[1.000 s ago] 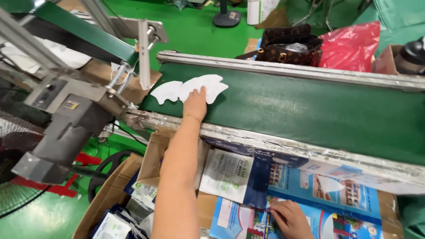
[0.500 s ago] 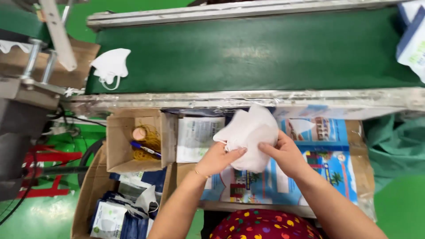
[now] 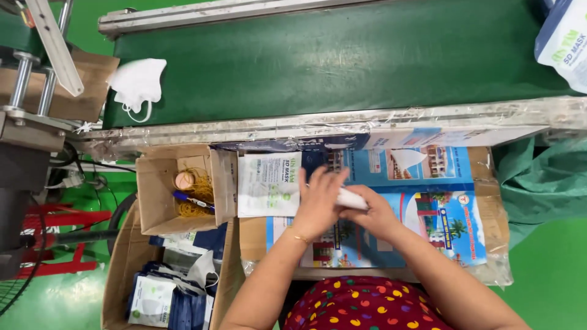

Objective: The person is manually folding and packing face masks into plastic sleeves on an assembly line.

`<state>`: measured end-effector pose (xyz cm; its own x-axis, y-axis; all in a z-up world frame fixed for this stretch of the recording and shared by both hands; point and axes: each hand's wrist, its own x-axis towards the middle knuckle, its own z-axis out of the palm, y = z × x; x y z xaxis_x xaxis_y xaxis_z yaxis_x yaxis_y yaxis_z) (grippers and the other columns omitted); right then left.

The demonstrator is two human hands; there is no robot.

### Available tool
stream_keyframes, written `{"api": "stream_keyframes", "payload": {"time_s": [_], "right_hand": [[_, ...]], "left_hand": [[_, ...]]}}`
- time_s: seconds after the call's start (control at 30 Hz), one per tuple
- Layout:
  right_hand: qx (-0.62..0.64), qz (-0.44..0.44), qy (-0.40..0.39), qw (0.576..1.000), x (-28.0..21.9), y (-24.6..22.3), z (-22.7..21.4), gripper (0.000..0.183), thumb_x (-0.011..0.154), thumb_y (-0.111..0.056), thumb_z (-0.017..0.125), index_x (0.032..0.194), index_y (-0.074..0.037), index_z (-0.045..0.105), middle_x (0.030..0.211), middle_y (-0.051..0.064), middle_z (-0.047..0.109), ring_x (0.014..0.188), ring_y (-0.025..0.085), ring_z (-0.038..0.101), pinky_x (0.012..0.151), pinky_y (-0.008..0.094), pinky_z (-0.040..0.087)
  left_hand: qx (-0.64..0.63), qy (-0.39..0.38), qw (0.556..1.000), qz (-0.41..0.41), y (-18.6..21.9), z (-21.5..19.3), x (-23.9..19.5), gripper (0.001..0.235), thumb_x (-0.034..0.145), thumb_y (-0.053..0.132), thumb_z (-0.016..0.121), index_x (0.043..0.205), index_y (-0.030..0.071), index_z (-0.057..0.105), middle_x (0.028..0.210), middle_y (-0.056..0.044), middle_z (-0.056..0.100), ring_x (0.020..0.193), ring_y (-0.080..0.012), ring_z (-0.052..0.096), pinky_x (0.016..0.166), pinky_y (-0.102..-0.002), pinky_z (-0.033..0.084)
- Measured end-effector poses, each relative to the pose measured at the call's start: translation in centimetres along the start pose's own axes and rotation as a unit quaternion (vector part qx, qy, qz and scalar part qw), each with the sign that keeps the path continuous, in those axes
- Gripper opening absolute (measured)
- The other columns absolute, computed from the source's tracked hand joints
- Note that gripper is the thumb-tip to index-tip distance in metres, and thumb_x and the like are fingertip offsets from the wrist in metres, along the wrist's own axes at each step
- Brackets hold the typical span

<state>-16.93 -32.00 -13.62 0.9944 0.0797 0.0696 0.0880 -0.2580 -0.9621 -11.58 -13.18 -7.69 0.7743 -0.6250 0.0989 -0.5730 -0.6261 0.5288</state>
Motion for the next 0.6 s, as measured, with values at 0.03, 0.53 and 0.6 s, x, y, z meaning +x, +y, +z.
{"api": "stream_keyframes", "payload": {"time_s": [0.03, 0.53, 0.6], "right_hand": [[-0.002, 0.0, -0.003, 1.0, -0.1, 0.3, -0.3, 0.058, 0.073, -0.012, 0.088, 0.125, -0.006, 0.065, 0.118, 0.01, 0.07, 0.107, 0.024, 0.068, 0.092, 0.035, 0.053], [0.108, 0.178, 0.037, 0.977, -0.3, -2.0, -10.3, 0.027, 0.097, -0.024, 0.069, 0.103, 0.001, 0.077, 0.09, 0.012, 0.075, 0.078, 0.02, 0.069, 0.069, 0.039, 0.055], [-0.186, 0.157, 0.077, 0.967, 0.6, -5.1, -8.6, 0.019, 0.093, -0.022, 0.072, 0.107, -0.011, 0.077, 0.087, 0.011, 0.078, 0.076, 0.029, 0.073, 0.071, 0.043, 0.057]], "left_hand": [[-0.001, 0.002, 1.0, -0.002, 0.4, -0.3, -0.3, 0.092, 0.076, 0.02, 0.081, 0.157, 0.013, 0.038, 0.139, -0.005, 0.056, 0.147, -0.0335, 0.042, 0.124, -0.071, 0.008], [0.045, 0.127, 0.975, -0.178, -7.9, 3.8, -1.2, 0.042, 0.084, 0.02, 0.066, 0.122, 0.001, 0.067, 0.103, -0.02, 0.065, 0.095, -0.0394, 0.064, 0.083, -0.047, 0.054], [0.082, 0.097, 0.97, -0.209, -7.6, 4.1, -1.0, 0.04, 0.084, 0.018, 0.062, 0.12, 0.001, 0.066, 0.103, -0.019, 0.065, 0.095, -0.038, 0.065, 0.081, -0.047, 0.055]]}}
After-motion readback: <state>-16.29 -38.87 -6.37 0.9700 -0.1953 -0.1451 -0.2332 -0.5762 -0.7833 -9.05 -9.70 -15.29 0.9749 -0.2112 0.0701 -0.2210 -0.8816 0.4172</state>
